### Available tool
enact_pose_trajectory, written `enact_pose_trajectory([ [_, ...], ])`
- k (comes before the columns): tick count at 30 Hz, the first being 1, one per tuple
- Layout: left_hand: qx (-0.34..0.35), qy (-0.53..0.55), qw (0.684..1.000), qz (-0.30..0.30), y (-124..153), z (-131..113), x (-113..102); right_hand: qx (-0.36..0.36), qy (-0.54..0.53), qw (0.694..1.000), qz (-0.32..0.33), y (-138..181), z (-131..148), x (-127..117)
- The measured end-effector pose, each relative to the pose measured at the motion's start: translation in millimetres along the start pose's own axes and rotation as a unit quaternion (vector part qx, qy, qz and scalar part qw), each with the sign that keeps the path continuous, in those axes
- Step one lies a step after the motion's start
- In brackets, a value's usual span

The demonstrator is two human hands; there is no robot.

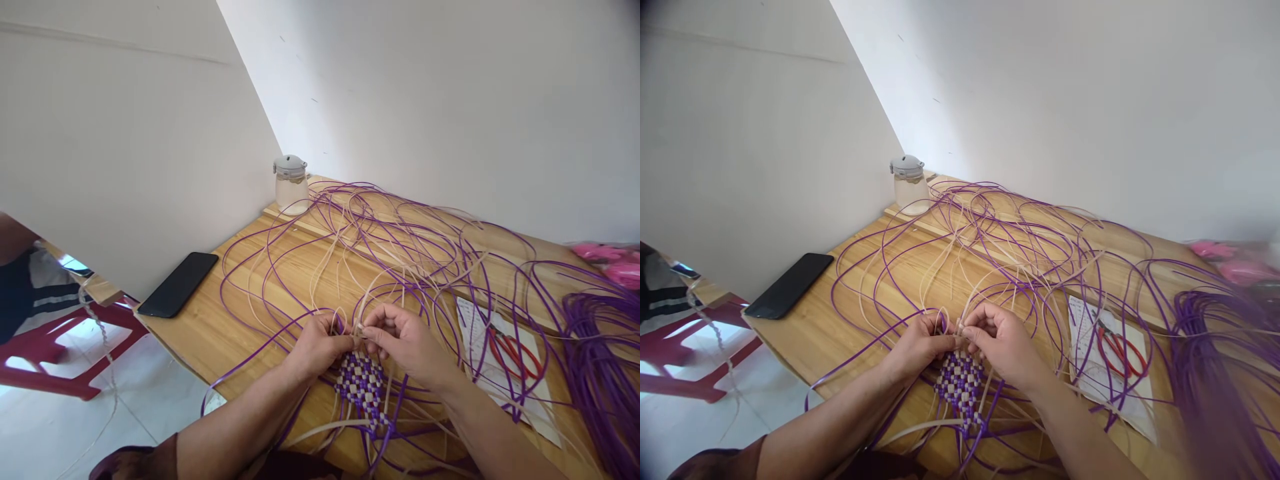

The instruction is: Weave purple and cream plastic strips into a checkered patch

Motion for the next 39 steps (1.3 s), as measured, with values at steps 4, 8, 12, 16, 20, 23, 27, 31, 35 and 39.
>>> enact_pose_trajectory([
  [4, -0.003, 0.005, 1.000, -0.006, 0.3, 2.1, -0.6, 0.012, 0.024, 0.999, -0.029, -5.3, -5.0, -4.5],
  [8, -0.001, -0.004, 1.000, -0.006, 0.2, 2.6, -1.2, -0.031, 0.113, 0.993, -0.030, -6.8, 1.0, -2.0],
  [12, 0.008, -0.007, 1.000, -0.007, -0.1, 0.6, -2.0, -0.099, 0.232, 0.968, -0.017, -4.8, 18.1, 5.0],
  [16, -0.002, -0.006, 1.000, -0.015, 0.7, -0.5, -2.6, -0.163, 0.302, 0.939, -0.021, 3.9, 39.0, 14.6],
  [20, -0.007, 0.012, 1.000, -0.016, 1.3, -1.0, -0.7, -0.225, 0.381, 0.895, -0.063, 16.3, 57.6, 27.4],
  [23, -0.015, 0.027, 0.999, -0.022, 0.3, 2.4, -0.2, -0.240, 0.405, 0.875, -0.115, 22.9, 65.9, 29.8],
  [27, 0.002, 0.020, 0.999, -0.044, -1.3, 0.9, -1.9, -0.234, 0.420, 0.869, -0.114, 25.4, 69.9, 30.9],
  [31, 0.038, -0.017, 0.996, -0.074, 0.1, -6.6, -4.2, -0.260, 0.534, 0.795, -0.124, 29.3, 81.4, 29.2],
  [35, 0.029, -0.027, 0.995, -0.090, 0.9, -4.5, -4.6, -0.251, 0.612, 0.721, -0.205, 29.7, 90.8, 13.1],
  [39, 0.018, -0.028, 0.994, -0.104, -0.1, -0.7, -6.5, -0.181, 0.428, 0.851, -0.245, 19.0, 79.7, -16.1],
])
Point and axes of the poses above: each hand's wrist, its own y-axis away from the middle knuckle, its own x-axis out of the palm, z = x × y, the point moved 9 cm from there along -y, towards the middle knuckle, and after that the axes turned 3 degrees about -y, right-handed, at the moved point
